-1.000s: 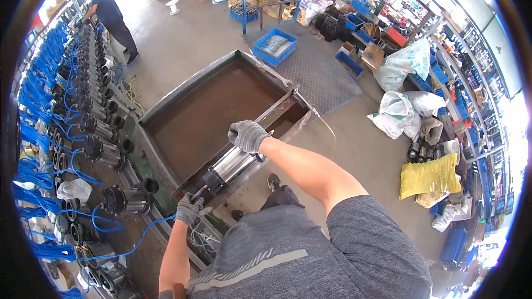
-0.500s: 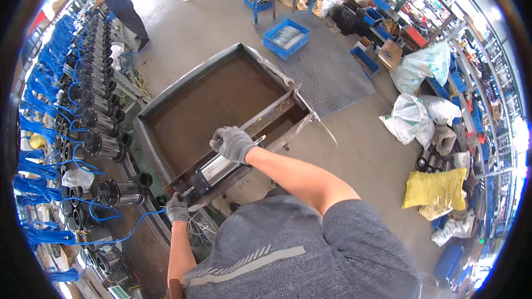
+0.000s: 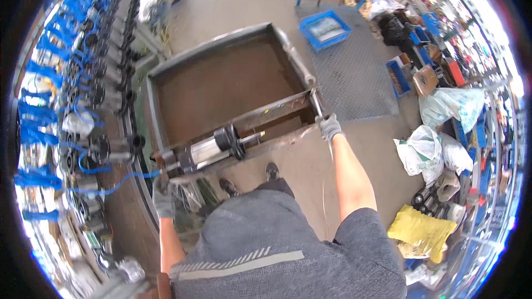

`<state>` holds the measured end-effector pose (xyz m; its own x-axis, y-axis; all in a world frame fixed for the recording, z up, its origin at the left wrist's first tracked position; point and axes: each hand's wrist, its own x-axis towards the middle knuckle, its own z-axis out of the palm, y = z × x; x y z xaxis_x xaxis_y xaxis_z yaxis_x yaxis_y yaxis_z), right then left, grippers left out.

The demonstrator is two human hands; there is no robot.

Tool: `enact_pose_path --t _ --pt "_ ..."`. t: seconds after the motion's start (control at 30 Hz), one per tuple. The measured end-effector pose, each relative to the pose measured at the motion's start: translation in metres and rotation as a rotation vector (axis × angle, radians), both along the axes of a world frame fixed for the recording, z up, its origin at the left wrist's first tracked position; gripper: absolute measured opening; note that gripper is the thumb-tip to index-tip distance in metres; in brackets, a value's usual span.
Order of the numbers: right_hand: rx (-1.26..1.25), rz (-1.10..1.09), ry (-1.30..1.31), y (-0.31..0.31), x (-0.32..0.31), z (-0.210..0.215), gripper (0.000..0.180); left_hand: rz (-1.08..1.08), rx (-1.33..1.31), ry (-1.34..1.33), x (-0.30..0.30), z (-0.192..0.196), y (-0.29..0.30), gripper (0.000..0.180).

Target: Testing water pumps by submerging them in a water tank and using an air line to check functionality.

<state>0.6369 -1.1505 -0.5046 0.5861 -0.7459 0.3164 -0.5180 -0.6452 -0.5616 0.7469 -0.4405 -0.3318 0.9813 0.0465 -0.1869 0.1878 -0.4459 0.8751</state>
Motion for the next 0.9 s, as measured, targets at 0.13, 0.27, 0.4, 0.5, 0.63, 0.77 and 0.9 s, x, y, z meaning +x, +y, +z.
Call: enact_pose_path --t 0.13,0.27,0.4,0.5,0.63,0.77,0.9 --pt "1.690 -0.020 0.057 0.116 0.044 0.165 0.019 0.092 -0.112 -0.088 -0.008 0.011 -0.002 0.048" --pt "1.556 0.268 -0.187 0.189 0.050 0.205 0.015 0.025 -0.203 -0.101 -0.007 0.052 -0.034 0.045" --pt "1.063 0.736 -0.071 0.292 0.052 0.244 0.014 -0.090 -0.273 -0.199 -0.002 0.102 -0.094 0.051" --pt "1.044 0.872 0.066 0.367 0.058 0.264 0.012 -0.149 -0.578 -0.201 0.000 0.127 -0.125 0.056" --pt "0.850 1.096 0.069 0.437 0.076 0.255 0.017 -0.071 -0.861 -0.045 0.008 0.145 -0.129 0.042" --pt "1.394 1.104 0.094 0.475 0.081 0.192 0.016 0.109 -1.035 0.099 0.029 0.104 -0.095 0.017" --pt "0.111 1.226 0.009 0.438 0.106 0.300 0.019 0.522 -0.955 0.276 0.049 0.054 -0.008 0.019"
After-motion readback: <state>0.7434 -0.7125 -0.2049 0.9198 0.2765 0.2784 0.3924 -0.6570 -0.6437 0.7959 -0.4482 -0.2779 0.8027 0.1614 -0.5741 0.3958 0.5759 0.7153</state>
